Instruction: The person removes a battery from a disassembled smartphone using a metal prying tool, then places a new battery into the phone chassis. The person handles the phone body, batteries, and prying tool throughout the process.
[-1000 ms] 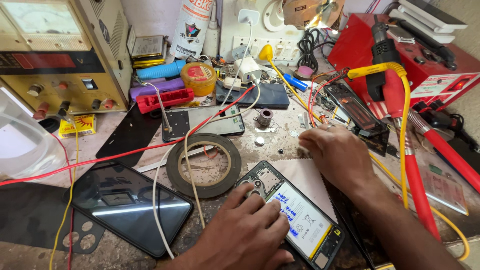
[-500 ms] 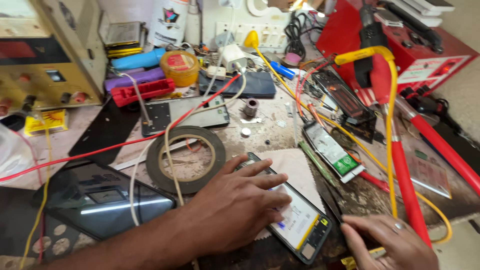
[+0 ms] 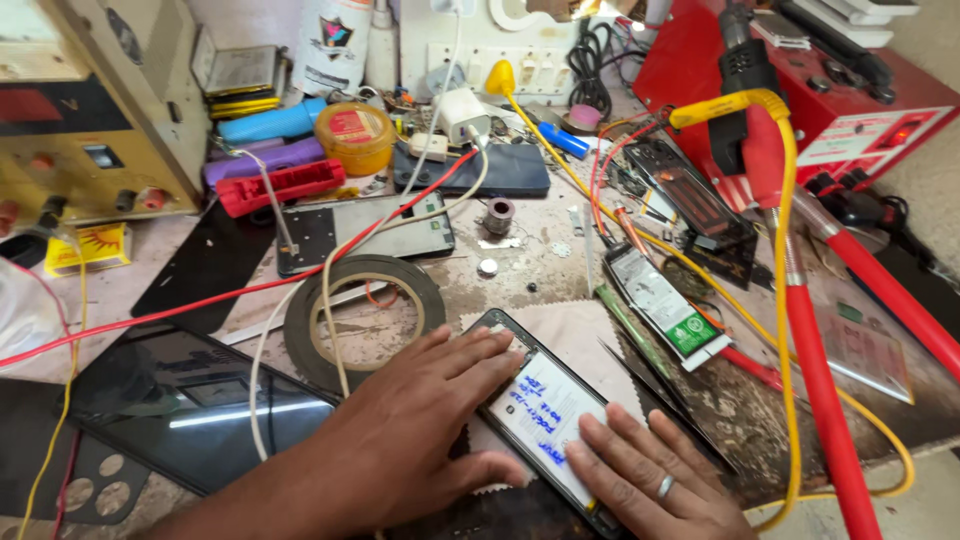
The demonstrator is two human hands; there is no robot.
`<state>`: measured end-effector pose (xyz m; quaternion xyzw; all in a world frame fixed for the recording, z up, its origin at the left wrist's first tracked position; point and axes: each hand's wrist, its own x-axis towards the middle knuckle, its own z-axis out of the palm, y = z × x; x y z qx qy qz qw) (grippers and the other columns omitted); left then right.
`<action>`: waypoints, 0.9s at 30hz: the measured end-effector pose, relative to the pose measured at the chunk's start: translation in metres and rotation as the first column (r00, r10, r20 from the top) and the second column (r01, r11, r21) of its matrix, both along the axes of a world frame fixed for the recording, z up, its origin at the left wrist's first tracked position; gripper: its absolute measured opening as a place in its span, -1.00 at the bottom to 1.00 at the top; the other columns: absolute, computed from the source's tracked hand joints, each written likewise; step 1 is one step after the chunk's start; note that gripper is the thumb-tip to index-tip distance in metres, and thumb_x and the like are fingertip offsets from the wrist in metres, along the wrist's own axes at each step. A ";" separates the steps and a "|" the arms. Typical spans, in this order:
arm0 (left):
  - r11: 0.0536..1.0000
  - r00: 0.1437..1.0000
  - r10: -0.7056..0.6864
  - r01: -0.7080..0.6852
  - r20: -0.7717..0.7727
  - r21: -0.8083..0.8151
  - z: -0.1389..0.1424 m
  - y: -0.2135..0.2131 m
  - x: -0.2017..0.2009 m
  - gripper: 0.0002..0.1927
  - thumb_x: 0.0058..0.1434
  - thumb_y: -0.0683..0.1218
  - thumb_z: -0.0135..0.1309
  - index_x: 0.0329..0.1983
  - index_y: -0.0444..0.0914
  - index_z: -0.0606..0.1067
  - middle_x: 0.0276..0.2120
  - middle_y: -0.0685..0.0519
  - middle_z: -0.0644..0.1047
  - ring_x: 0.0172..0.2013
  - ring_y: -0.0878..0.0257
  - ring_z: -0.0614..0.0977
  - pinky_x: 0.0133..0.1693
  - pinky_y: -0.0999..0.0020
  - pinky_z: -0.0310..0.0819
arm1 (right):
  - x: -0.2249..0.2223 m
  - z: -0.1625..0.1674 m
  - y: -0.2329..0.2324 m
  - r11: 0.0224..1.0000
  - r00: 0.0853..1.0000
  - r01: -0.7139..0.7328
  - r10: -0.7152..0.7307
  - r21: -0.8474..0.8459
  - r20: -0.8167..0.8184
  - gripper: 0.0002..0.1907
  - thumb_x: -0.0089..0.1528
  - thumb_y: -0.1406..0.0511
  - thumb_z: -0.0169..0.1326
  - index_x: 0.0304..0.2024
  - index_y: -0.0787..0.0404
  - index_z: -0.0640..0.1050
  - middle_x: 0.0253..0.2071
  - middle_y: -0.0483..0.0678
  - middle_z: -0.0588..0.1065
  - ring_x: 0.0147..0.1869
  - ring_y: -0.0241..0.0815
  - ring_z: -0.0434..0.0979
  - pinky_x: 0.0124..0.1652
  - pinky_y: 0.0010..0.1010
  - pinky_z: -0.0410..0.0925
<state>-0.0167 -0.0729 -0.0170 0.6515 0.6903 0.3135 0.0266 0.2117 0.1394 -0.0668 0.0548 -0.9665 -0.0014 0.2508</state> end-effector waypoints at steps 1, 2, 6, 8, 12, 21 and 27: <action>1.000 0.999 -0.017 0.017 0.033 -0.012 0.000 -0.002 -0.003 -0.12 0.06 0.23 0.30 0.31 -0.39 0.37 0.29 -0.25 0.38 0.36 -0.10 0.31 0.32 -0.08 0.01 | 0.000 -0.005 0.001 1.000 1.000 -0.011 0.011 0.023 0.026 -0.55 0.23 0.20 -0.01 0.18 0.01 0.57 0.27 -0.10 0.50 0.40 -0.14 0.42 0.35 -0.12 0.15; 1.000 1.000 -0.017 0.017 0.024 -0.014 0.000 -0.003 -0.004 -0.10 0.05 0.23 0.31 0.31 -0.39 0.37 0.30 -0.25 0.38 0.36 -0.10 0.31 0.32 -0.08 0.01 | 0.001 -0.008 0.001 1.000 1.000 -0.001 0.001 0.020 0.019 -0.55 0.23 0.19 -0.01 0.17 -0.01 0.57 0.26 -0.12 0.50 0.40 -0.17 0.42 0.35 -0.14 0.16; 0.999 0.999 -0.025 0.024 -0.020 -0.034 -0.002 0.000 -0.008 -0.11 0.04 0.24 0.30 0.30 -0.38 0.38 0.33 -0.23 0.38 0.38 -0.07 0.31 0.36 -0.09 -0.01 | 0.000 -0.013 0.004 0.999 1.000 0.007 -0.006 0.036 -0.018 -0.59 0.25 0.17 0.01 0.15 -0.03 0.56 0.23 -0.15 0.51 0.38 -0.20 0.43 0.36 -0.16 0.19; 0.999 0.999 -0.030 0.028 -0.041 -0.043 -0.003 0.001 -0.009 -0.13 0.07 0.26 0.27 0.29 -0.37 0.40 0.33 -0.22 0.39 0.38 -0.05 0.32 0.36 -0.11 -0.04 | -0.002 -0.012 0.005 0.999 1.000 -0.006 0.007 0.040 -0.027 -0.59 0.25 0.15 0.02 0.14 -0.02 0.56 0.22 -0.14 0.51 0.36 -0.20 0.43 0.36 -0.15 0.19; 1.000 0.997 0.010 -0.011 -0.079 -0.017 -0.003 0.002 -0.004 -0.18 0.13 0.35 0.19 0.28 -0.27 0.45 0.28 -0.18 0.42 0.34 -0.05 0.36 0.35 -0.13 -0.05 | -0.003 -0.012 0.005 0.998 0.999 -0.011 0.013 0.064 -0.038 -0.59 0.24 0.12 0.05 0.13 -0.02 0.56 0.20 -0.13 0.52 0.34 -0.21 0.44 0.34 -0.13 0.19; 0.995 0.995 0.101 -0.100 -0.022 0.007 0.004 0.013 0.009 -0.28 0.16 0.36 0.18 0.15 -0.25 0.50 0.17 -0.20 0.42 0.21 -0.13 0.37 0.25 -0.06 0.08 | 0.000 -0.021 0.021 0.991 0.995 -0.093 0.088 0.101 0.054 -0.52 0.28 0.10 -0.04 0.25 -0.04 0.46 0.30 -0.13 0.44 0.41 -0.17 0.37 0.33 -0.13 0.17; 0.987 0.990 0.142 -0.142 -0.015 -0.068 0.012 0.022 0.010 -0.37 0.12 0.31 0.23 0.05 -0.22 0.50 0.13 -0.17 0.41 0.22 -0.15 0.34 0.23 -0.06 0.07 | -0.007 -0.044 0.028 0.988 0.995 -0.080 0.088 0.132 -0.056 -0.55 0.35 0.10 -0.13 0.27 -0.02 0.43 0.30 -0.12 0.42 0.42 -0.16 0.35 0.35 -0.14 0.16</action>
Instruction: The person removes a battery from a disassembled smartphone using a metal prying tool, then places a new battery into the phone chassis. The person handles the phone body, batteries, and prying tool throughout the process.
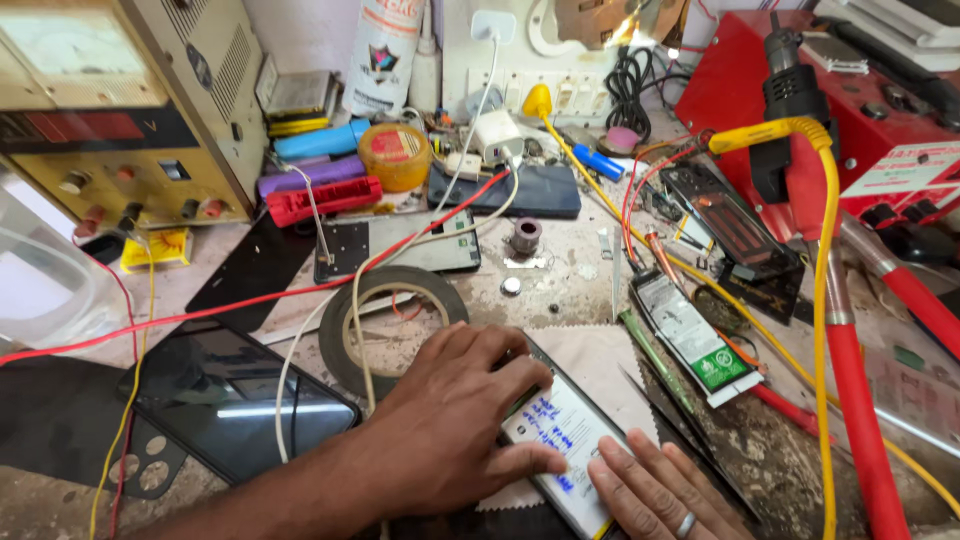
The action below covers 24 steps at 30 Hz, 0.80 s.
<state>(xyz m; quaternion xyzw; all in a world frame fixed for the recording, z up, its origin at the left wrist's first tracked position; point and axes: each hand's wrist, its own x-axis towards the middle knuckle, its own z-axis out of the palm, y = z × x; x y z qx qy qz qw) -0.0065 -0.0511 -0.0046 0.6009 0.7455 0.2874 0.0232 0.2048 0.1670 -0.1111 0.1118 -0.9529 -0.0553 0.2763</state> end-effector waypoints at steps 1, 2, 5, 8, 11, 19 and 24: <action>1.000 1.000 0.005 -0.005 -0.020 -0.001 0.000 0.001 0.000 -0.36 0.10 0.31 0.24 0.04 -0.22 0.50 0.12 -0.18 0.41 0.21 -0.16 0.34 0.22 -0.07 0.07 | -0.004 -0.001 0.002 1.000 1.000 0.016 -0.016 -0.004 -0.024 -0.56 0.36 0.12 -0.14 0.26 -0.01 0.43 0.30 -0.12 0.43 0.42 -0.15 0.36 0.35 -0.14 0.16; 0.999 1.000 0.022 -0.022 -0.015 -0.035 0.000 0.001 0.001 -0.34 0.09 0.31 0.24 0.06 -0.23 0.49 0.13 -0.18 0.40 0.22 -0.16 0.33 0.23 -0.06 0.07 | -0.003 -0.001 0.001 1.000 1.000 0.022 -0.022 0.009 -0.017 -0.56 0.35 0.12 -0.15 0.26 0.00 0.44 0.30 -0.11 0.43 0.40 -0.16 0.37 0.34 -0.14 0.16; 0.997 0.997 0.056 -0.058 -0.054 -0.042 -0.004 -0.002 0.007 -0.31 0.13 0.30 0.22 0.13 -0.26 0.46 0.19 -0.21 0.38 0.27 -0.16 0.30 0.28 -0.09 0.01 | -0.005 0.003 0.000 0.999 1.000 0.022 -0.022 0.036 -0.013 -0.56 0.35 0.12 -0.16 0.25 0.00 0.46 0.29 -0.09 0.44 0.38 -0.17 0.39 0.32 -0.13 0.17; 0.992 0.986 0.093 -0.080 -0.139 0.095 -0.011 -0.010 0.022 -0.29 0.24 0.28 0.18 0.23 -0.31 0.43 0.25 -0.25 0.37 0.35 -0.17 0.27 0.35 -0.15 -0.10 | -0.007 0.007 -0.001 0.999 0.999 -0.024 0.026 0.029 -0.041 -0.57 0.37 0.12 -0.17 0.25 0.01 0.45 0.29 -0.08 0.44 0.38 -0.17 0.40 0.33 -0.11 0.18; 0.980 0.978 0.172 -0.158 -0.118 0.118 -0.015 -0.017 0.033 -0.27 0.23 0.28 0.16 0.24 -0.33 0.41 0.26 -0.23 0.39 0.36 -0.14 0.28 0.36 -0.13 -0.10 | -0.004 0.007 -0.003 0.993 0.994 -0.085 0.091 0.083 -0.059 -0.57 0.41 0.10 -0.18 0.27 0.02 0.43 0.30 -0.07 0.43 0.39 -0.14 0.38 0.33 -0.08 0.17; 0.990 0.976 0.124 -0.110 -0.182 0.085 -0.020 -0.033 0.024 -0.20 0.23 0.35 0.13 0.25 -0.36 0.42 0.29 -0.23 0.38 0.39 -0.12 0.26 0.36 -0.13 -0.12 | -0.022 0.013 0.002 0.889 0.958 -0.151 0.239 0.432 -0.157 -0.57 0.45 0.08 -0.12 0.31 0.04 0.43 0.33 -0.07 0.43 0.39 -0.05 0.38 0.35 -0.03 0.13; 0.981 0.942 0.179 -0.150 -0.284 0.122 -0.022 -0.041 0.028 -0.25 0.25 0.37 0.06 0.23 -0.29 0.46 0.29 -0.16 0.42 0.38 -0.10 0.29 0.36 -0.19 -0.16 | -0.013 0.030 -0.010 0.986 0.980 -0.152 0.160 0.071 -0.117 -0.51 0.34 0.00 -0.03 0.26 -0.03 0.46 0.32 -0.14 0.41 0.44 -0.20 0.32 0.41 0.15 -0.02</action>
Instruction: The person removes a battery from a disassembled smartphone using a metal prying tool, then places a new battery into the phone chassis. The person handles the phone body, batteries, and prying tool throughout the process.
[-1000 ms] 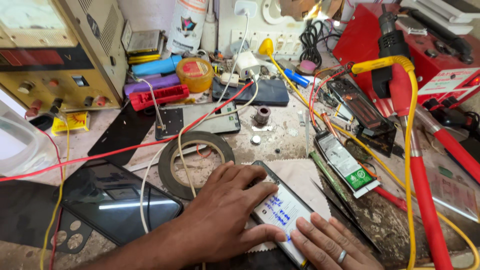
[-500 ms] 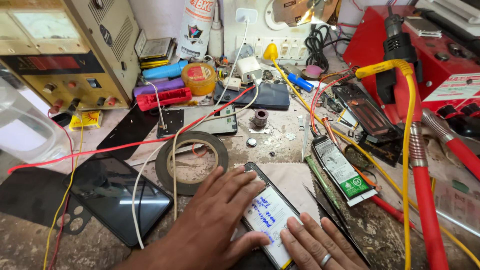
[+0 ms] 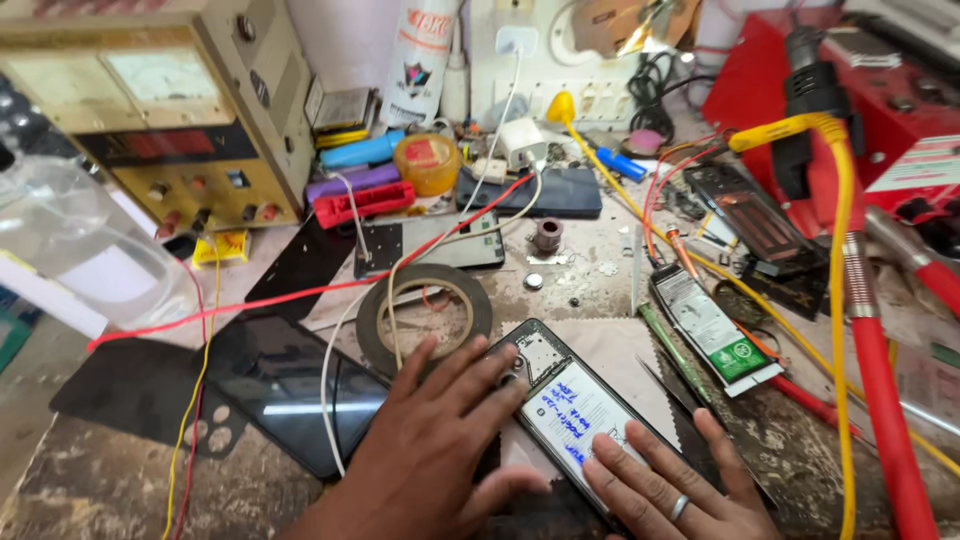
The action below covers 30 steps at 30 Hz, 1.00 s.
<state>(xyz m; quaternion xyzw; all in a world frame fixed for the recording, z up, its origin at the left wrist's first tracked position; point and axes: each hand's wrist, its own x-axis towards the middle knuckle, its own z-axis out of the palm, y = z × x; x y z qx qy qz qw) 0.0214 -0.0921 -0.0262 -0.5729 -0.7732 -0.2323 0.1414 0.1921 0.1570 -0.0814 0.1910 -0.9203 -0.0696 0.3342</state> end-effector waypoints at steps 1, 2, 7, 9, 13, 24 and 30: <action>1.000 1.000 -0.020 0.020 0.015 0.011 0.000 0.001 0.000 -0.22 0.25 0.39 0.05 0.24 -0.30 0.46 0.28 -0.16 0.43 0.37 -0.11 0.29 0.35 -0.21 -0.17 | 0.000 0.004 0.000 0.999 0.999 -0.043 0.043 -0.003 -0.012 -0.48 0.35 -0.04 -0.01 0.28 0.00 0.45 0.34 -0.12 0.40 0.46 -0.18 0.29 0.42 0.16 -0.05; 0.999 0.998 -0.029 0.030 0.047 -0.011 0.000 -0.001 0.002 -0.22 0.25 0.39 0.05 0.25 -0.30 0.46 0.27 -0.15 0.44 0.37 -0.12 0.28 0.34 -0.22 -0.19 | 0.004 0.007 -0.003 0.999 0.999 -0.032 0.033 -0.037 0.020 -0.47 0.32 -0.03 0.02 0.28 -0.01 0.45 0.33 -0.13 0.41 0.46 -0.18 0.30 0.42 0.16 -0.06; 0.998 0.998 -0.048 0.049 0.032 -0.040 -0.002 0.002 -0.005 -0.28 0.28 0.40 0.02 0.25 -0.20 0.49 0.25 -0.18 0.45 0.39 -0.16 0.27 0.36 -0.30 -0.25 | 0.008 0.017 -0.014 0.983 0.988 0.074 -0.048 -0.170 0.150 -0.45 0.13 0.05 0.20 0.17 0.00 0.54 0.23 -0.12 0.50 0.39 -0.15 0.39 0.38 0.07 0.04; 0.999 0.999 -0.041 0.041 0.010 -0.002 -0.006 0.003 0.000 -0.28 0.24 0.42 0.03 0.22 -0.17 0.50 0.25 -0.24 0.42 0.36 -0.20 0.26 0.33 -0.31 -0.25 | 0.009 0.018 -0.017 0.979 0.996 0.048 -0.032 -0.199 0.084 -0.47 0.17 0.05 0.19 0.16 0.03 0.53 0.24 -0.10 0.48 0.42 -0.08 0.36 0.40 0.04 0.06; 0.996 0.999 0.045 -0.043 -0.020 0.083 -0.018 0.004 0.023 -0.21 0.16 0.43 0.04 0.22 -0.23 0.48 0.28 -0.24 0.39 0.36 -0.18 0.29 0.34 -0.32 -0.22 | 0.011 0.019 -0.014 0.984 0.997 0.039 -0.028 -0.176 0.067 -0.49 0.22 0.03 0.19 0.17 0.05 0.54 0.24 -0.08 0.48 0.42 -0.09 0.38 0.38 -0.08 0.16; 0.984 0.985 0.141 -0.151 0.100 0.096 -0.052 0.008 0.041 -0.29 0.29 0.44 -0.02 0.24 -0.14 0.50 0.29 -0.12 0.42 0.31 -0.11 0.38 0.31 -0.31 -0.08 | 0.011 0.008 0.009 0.999 0.983 0.035 -0.030 -0.026 0.181 -0.51 0.28 0.07 -0.05 0.23 0.02 0.48 0.30 -0.07 0.43 0.43 -0.07 0.35 0.36 -0.10 0.16; 0.976 0.983 0.176 -0.180 0.045 0.119 -0.054 0.008 0.045 -0.25 0.31 0.46 -0.08 0.28 -0.16 0.48 0.28 -0.10 0.45 0.29 -0.08 0.42 0.31 -0.33 -0.07 | 0.012 0.004 0.015 0.999 0.983 0.024 -0.017 -0.036 0.183 -0.54 0.28 0.14 -0.07 0.23 -0.01 0.47 0.31 -0.09 0.42 0.44 -0.09 0.33 0.37 -0.09 0.16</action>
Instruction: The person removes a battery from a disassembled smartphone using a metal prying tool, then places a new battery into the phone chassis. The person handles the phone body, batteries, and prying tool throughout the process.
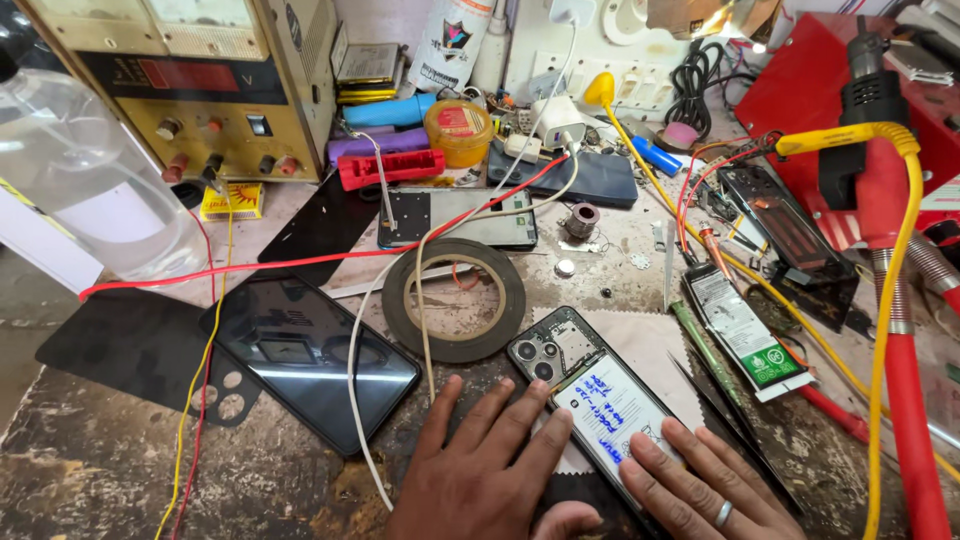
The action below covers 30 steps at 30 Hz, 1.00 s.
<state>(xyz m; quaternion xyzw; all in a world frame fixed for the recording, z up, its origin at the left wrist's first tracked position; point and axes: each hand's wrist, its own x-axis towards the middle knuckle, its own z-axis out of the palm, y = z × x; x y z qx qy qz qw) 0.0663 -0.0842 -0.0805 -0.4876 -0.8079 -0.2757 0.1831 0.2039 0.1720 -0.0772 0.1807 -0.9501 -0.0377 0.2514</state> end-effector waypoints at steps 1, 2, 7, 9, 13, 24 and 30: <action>1.000 1.000 0.010 -0.010 -0.008 0.003 0.002 0.001 0.000 -0.25 0.32 0.46 -0.09 0.28 -0.16 0.48 0.28 -0.09 0.45 0.29 -0.07 0.42 0.31 -0.34 -0.06 | 0.000 0.001 0.000 1.000 1.000 0.011 -0.011 -0.001 0.005 -0.54 0.28 0.14 -0.06 0.23 -0.01 0.48 0.31 -0.10 0.42 0.44 -0.09 0.33 0.37 -0.09 0.17; 1.000 1.000 0.008 -0.008 -0.023 0.003 0.004 0.001 0.000 -0.24 0.31 0.46 -0.09 0.29 -0.17 0.47 0.27 -0.12 0.44 0.28 -0.08 0.42 0.31 -0.35 -0.08 | -0.001 0.002 0.000 1.000 1.000 -0.003 0.003 0.006 -0.001 -0.52 0.28 0.10 -0.05 0.23 0.01 0.47 0.31 -0.09 0.41 0.44 -0.08 0.32 0.37 -0.09 0.16; 0.997 0.998 -0.034 0.039 0.059 -0.073 0.016 0.003 -0.002 -0.23 0.29 0.46 -0.07 0.28 -0.19 0.46 0.22 -0.20 0.40 0.27 -0.16 0.35 0.26 -0.46 -0.19 | -0.007 0.010 -0.005 0.994 0.988 -0.089 0.097 0.071 -0.118 -0.38 0.29 -0.07 0.03 0.28 0.11 0.45 0.32 -0.02 0.41 0.45 0.00 0.31 0.37 -0.07 0.13; 0.996 0.998 -0.018 0.023 0.061 -0.082 0.020 0.002 -0.001 -0.20 0.23 0.46 -0.05 0.25 -0.21 0.47 0.23 -0.21 0.38 0.29 -0.19 0.32 0.28 -0.44 -0.21 | -0.002 0.012 -0.014 0.997 0.989 -0.044 0.034 -0.067 -0.144 -0.39 0.20 -0.06 0.16 0.19 0.10 0.51 0.21 -0.06 0.49 0.39 -0.02 0.40 0.36 -0.07 0.19; 0.999 0.996 -0.052 0.053 -0.070 0.011 0.023 0.002 0.001 -0.18 0.23 0.45 -0.05 0.31 -0.19 0.47 0.35 -0.18 0.34 0.39 -0.17 0.25 0.35 -0.30 -0.19 | 0.013 0.013 -0.028 0.916 0.963 0.036 -0.139 -0.399 -0.231 -0.35 0.13 -0.07 0.32 0.14 0.10 0.53 0.11 -0.12 0.56 0.32 -0.13 0.53 0.40 -0.14 0.28; 0.981 0.981 -0.193 0.193 0.026 -0.013 0.013 0.017 0.000 -0.23 0.22 0.38 0.07 0.24 -0.28 0.49 0.24 -0.19 0.48 0.30 -0.10 0.42 0.37 -0.31 -0.17 | 0.005 0.027 -0.025 0.971 0.996 0.044 -0.060 -0.235 -0.063 -0.49 0.06 -0.01 0.31 -0.02 0.07 0.65 0.05 -0.06 0.60 0.25 -0.07 0.54 0.28 -0.13 0.29; 0.975 0.976 -0.218 0.218 0.031 -0.028 0.015 0.020 -0.003 -0.27 0.20 0.32 0.14 0.22 -0.30 0.50 0.23 -0.22 0.49 0.30 -0.14 0.44 0.37 -0.28 -0.09 | 0.003 0.019 -0.022 0.975 0.991 0.037 -0.063 -0.217 -0.115 -0.54 0.11 0.00 0.28 -0.02 0.04 0.64 0.03 -0.09 0.61 0.24 -0.11 0.56 0.29 -0.18 0.28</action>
